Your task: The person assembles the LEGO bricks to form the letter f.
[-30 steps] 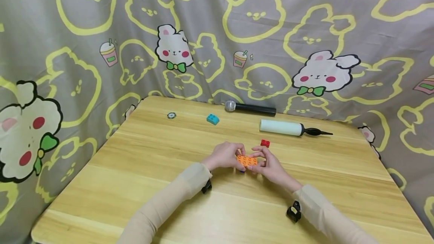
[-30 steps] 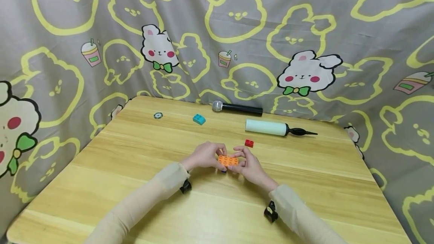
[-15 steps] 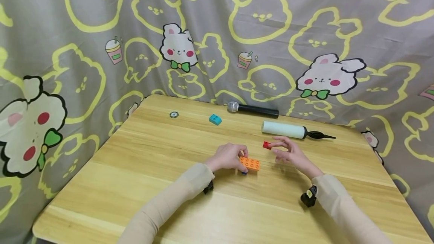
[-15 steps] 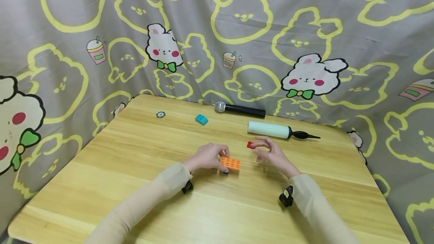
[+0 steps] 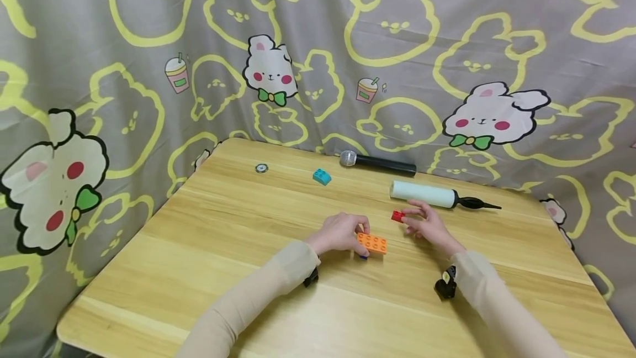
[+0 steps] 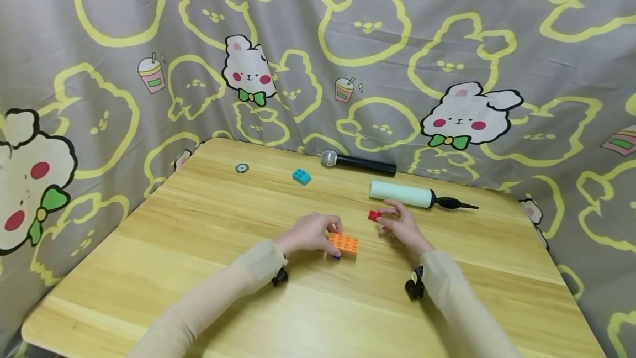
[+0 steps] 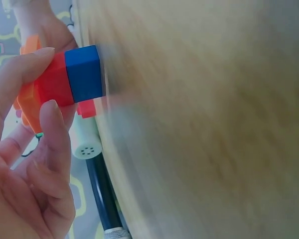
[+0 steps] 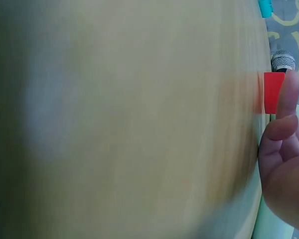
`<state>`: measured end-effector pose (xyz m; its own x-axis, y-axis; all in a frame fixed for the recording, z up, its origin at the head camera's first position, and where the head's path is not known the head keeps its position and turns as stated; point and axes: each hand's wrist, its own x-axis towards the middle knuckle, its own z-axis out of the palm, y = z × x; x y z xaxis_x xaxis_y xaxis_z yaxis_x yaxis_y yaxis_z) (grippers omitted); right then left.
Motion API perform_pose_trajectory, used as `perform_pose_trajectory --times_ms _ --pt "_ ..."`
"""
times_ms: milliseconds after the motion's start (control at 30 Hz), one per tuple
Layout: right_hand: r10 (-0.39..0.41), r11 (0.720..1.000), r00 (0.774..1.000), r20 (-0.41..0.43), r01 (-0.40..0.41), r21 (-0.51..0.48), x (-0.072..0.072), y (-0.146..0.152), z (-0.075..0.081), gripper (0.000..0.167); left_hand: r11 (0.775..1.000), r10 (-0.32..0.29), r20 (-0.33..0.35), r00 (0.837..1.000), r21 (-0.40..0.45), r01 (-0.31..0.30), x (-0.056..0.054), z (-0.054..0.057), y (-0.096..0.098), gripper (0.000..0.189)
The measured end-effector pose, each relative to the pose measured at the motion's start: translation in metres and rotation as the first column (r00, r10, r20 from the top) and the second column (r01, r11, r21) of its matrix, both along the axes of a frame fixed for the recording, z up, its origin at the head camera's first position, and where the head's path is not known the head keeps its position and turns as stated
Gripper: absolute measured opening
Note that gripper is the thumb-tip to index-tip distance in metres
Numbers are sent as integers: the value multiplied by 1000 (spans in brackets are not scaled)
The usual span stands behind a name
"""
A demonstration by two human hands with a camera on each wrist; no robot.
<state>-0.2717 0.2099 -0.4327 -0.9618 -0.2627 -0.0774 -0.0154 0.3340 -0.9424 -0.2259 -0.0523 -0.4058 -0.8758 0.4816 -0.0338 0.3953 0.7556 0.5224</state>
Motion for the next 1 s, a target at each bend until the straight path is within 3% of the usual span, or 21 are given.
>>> perform_pose_trajectory --times_ms 133,400,700,833,1000 --pt "-28 999 999 40 27 21 -2 -1 0 67 1000 1 -2 1000 3 -1 0 1 1 35" --pt "-8 999 996 88 4 44 -2 -2 3 71 1000 18 -7 1000 5 -17 -2 5 -4 36" --pt "50 998 999 11 -50 42 -3 -3 -1 77 1000 19 7 1000 17 -19 -2 6 -4 35" --pt "131 986 991 -14 -128 109 -7 -3 -2 83 999 20 26 999 25 -21 -1 4 -2 35" --pt "234 963 972 21 -234 131 -11 -5 -3 84 1000 14 29 999 25 -15 0 2 0 35"
